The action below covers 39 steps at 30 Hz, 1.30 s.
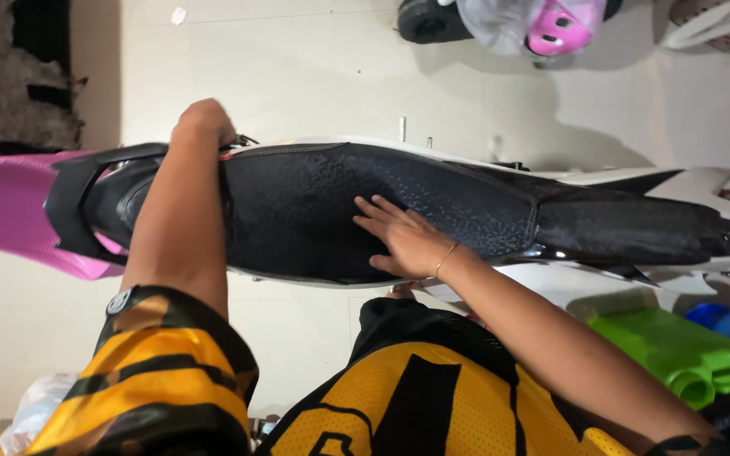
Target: The person removes the motorcycle seat, retrieves a key from the under-seat storage, and uses it to unlock the seat latch. They then reattach the seat and start the motorcycle, checking the dashboard display.
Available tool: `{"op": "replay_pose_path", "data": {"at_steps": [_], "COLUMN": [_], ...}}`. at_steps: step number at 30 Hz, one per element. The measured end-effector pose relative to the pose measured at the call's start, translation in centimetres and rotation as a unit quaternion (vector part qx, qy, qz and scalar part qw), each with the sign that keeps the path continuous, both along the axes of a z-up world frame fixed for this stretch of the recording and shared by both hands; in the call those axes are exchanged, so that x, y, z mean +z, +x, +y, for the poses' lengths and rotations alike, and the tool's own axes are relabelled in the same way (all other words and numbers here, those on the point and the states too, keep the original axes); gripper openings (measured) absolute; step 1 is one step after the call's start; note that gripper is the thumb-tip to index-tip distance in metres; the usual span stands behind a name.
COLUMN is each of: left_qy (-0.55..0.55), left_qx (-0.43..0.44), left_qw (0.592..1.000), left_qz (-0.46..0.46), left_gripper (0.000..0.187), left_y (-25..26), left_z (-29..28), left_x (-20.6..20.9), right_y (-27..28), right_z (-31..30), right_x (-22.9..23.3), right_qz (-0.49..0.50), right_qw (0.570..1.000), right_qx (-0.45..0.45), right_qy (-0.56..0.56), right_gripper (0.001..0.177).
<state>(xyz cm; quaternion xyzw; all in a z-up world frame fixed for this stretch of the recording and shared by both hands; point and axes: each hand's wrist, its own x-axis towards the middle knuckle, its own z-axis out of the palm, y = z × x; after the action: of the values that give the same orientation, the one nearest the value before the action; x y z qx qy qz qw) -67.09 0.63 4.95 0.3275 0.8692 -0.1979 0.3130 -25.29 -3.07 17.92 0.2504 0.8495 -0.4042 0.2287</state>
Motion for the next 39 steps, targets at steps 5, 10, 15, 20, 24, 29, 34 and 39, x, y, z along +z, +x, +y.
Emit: {"op": "replay_pose_path", "data": {"at_steps": [5,10,15,20,24,29,34,39], "left_qy": [0.035,0.006,0.001,-0.027,-0.038,-0.054,0.064,0.451], "left_qx": [0.033,-0.016,-0.027,-0.029,-0.02,0.003,-0.027,-0.023], "left_qw": [0.999,0.999,0.999,0.997,0.995,0.996,0.996,0.889], "left_qz": [-0.006,-0.041,-0.037,-0.061,-0.092,-0.073,-0.063,-0.083], "left_gripper": [0.028,0.03,0.021,0.03,0.031,0.029,0.021,0.021], "left_y": [-0.1,-2.5,-4.2,-4.5,-4.7,-4.4,-3.2,1.2], "left_z": [-0.4,0.1,0.4,0.4,0.6,0.9,1.5,2.0], "left_x": [-0.1,-3.1,-4.8,-3.5,-3.4,-4.2,-3.2,1.8], "right_y": [-0.3,-0.5,-0.5,-1.3,-1.4,-1.3,-0.9,-0.5], "right_z": [0.3,0.4,0.7,0.7,0.5,0.5,0.4,0.5], "right_x": [-0.1,0.0,0.2,0.3,0.4,0.4,0.0,-1.2], "right_qz": [-0.006,-0.008,-0.009,-0.045,-0.055,-0.052,-0.056,-0.005], "right_qw": [1.0,1.0,1.0,0.999,0.998,0.998,0.998,1.0], "right_qx": [-0.005,0.002,0.006,0.027,0.033,0.041,0.037,0.023], "right_qy": [-0.017,-0.028,-0.027,-0.009,0.002,0.009,-0.002,-0.016], "right_gripper": [0.077,0.077,0.076,0.076,0.078,0.082,0.083,0.077]}}
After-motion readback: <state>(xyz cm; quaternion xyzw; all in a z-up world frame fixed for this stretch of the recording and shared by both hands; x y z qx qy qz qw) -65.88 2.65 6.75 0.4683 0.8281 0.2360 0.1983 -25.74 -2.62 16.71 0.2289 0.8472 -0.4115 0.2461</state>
